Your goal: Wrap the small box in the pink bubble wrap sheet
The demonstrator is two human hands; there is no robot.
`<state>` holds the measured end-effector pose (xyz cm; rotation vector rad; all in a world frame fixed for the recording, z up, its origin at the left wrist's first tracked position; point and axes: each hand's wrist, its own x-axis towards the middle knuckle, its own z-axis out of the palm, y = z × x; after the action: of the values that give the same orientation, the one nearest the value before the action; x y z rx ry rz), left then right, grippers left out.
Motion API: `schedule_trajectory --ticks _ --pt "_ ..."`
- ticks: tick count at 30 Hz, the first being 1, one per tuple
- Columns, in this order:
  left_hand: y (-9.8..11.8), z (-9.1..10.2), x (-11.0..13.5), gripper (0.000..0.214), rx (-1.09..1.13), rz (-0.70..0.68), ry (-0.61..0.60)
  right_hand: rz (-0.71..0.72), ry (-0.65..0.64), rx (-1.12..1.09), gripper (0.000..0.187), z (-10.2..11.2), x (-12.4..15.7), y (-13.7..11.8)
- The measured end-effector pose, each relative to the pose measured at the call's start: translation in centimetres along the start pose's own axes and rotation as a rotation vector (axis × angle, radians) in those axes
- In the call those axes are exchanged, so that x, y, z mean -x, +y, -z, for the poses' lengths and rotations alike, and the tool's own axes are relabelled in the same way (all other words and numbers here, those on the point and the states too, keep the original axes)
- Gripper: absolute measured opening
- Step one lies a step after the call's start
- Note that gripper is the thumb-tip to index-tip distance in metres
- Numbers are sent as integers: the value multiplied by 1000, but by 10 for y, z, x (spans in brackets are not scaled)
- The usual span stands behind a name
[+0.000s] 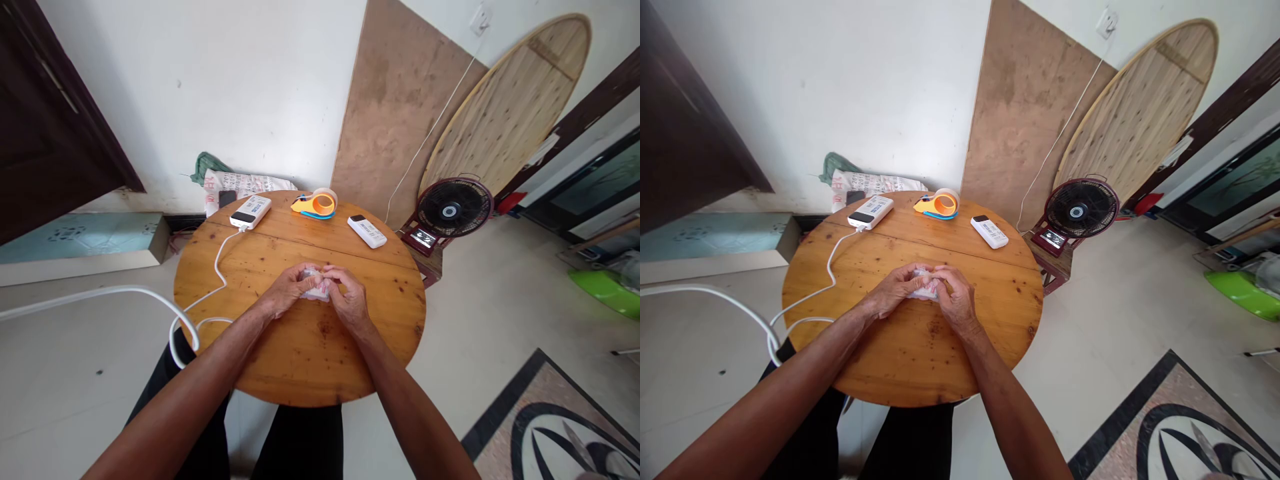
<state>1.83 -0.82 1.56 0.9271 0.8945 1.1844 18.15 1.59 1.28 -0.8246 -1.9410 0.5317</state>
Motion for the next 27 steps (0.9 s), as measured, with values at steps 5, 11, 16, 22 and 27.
schedule_trajectory --ticks 5,11,16,22,27 --pt "1 0 1 49 26 35 13 32 -3 56 15 0 0 -1" --pt "0 6 0 47 118 94 -10 74 -43 187 24 2 4 -6" --pt "-3 11 -2 43 179 118 7 171 -76 352 32 4 7 -9" --pt "0 11 -3 45 230 79 66 242 -127 483 30 3 7 -11" --pt "5 8 -1 42 261 71 69 263 -93 523 29 2 7 -10"
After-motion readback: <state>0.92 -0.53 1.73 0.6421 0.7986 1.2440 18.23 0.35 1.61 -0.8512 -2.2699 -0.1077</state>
